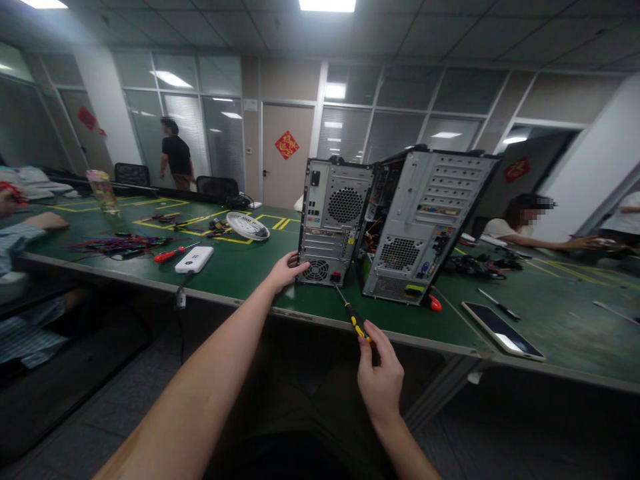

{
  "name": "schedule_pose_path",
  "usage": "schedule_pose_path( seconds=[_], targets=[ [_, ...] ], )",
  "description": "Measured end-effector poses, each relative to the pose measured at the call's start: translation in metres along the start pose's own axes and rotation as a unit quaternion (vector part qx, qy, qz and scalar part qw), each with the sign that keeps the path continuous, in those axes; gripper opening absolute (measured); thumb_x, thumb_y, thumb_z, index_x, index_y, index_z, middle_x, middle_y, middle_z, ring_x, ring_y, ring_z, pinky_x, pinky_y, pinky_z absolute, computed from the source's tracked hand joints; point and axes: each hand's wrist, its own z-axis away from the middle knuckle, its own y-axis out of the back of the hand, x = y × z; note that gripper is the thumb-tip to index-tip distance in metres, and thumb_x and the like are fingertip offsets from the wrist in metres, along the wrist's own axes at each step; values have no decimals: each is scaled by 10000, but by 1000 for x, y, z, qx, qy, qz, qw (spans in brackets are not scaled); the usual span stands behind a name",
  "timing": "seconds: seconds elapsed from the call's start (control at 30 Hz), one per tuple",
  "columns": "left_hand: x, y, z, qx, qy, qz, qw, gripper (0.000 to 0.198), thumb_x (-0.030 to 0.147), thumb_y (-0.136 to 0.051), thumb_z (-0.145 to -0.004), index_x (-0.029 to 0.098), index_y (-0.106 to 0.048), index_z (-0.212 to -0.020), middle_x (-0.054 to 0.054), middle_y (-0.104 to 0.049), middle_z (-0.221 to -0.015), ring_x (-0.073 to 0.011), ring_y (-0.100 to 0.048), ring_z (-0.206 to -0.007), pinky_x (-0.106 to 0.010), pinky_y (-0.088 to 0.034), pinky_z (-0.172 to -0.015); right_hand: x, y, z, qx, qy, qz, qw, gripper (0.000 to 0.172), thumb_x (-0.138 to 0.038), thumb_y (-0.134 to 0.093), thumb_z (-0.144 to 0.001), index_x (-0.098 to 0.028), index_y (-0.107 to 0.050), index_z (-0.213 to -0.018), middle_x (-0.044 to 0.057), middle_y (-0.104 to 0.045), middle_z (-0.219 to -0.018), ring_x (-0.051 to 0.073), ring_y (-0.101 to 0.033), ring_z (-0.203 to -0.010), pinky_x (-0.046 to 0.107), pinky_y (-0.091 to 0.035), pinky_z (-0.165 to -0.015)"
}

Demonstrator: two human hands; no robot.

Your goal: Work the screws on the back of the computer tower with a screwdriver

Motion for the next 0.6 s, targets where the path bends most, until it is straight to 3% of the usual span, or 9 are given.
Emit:
schedule_pose_path(
  seconds=[0.6],
  targets=[
    [5,-5,3,3,1,1,1000,677,318,-969,-756,149,-660,-1335,-216,-704,-1452,-318,-714,-1308,-543,-503,-1216,1,2,0,-44,32,4,998,261,-335,-656,-1075,-197,-797,-1246,142,-814,-1263,286,-786,-1178,460,-657,-1022]
  ],
)
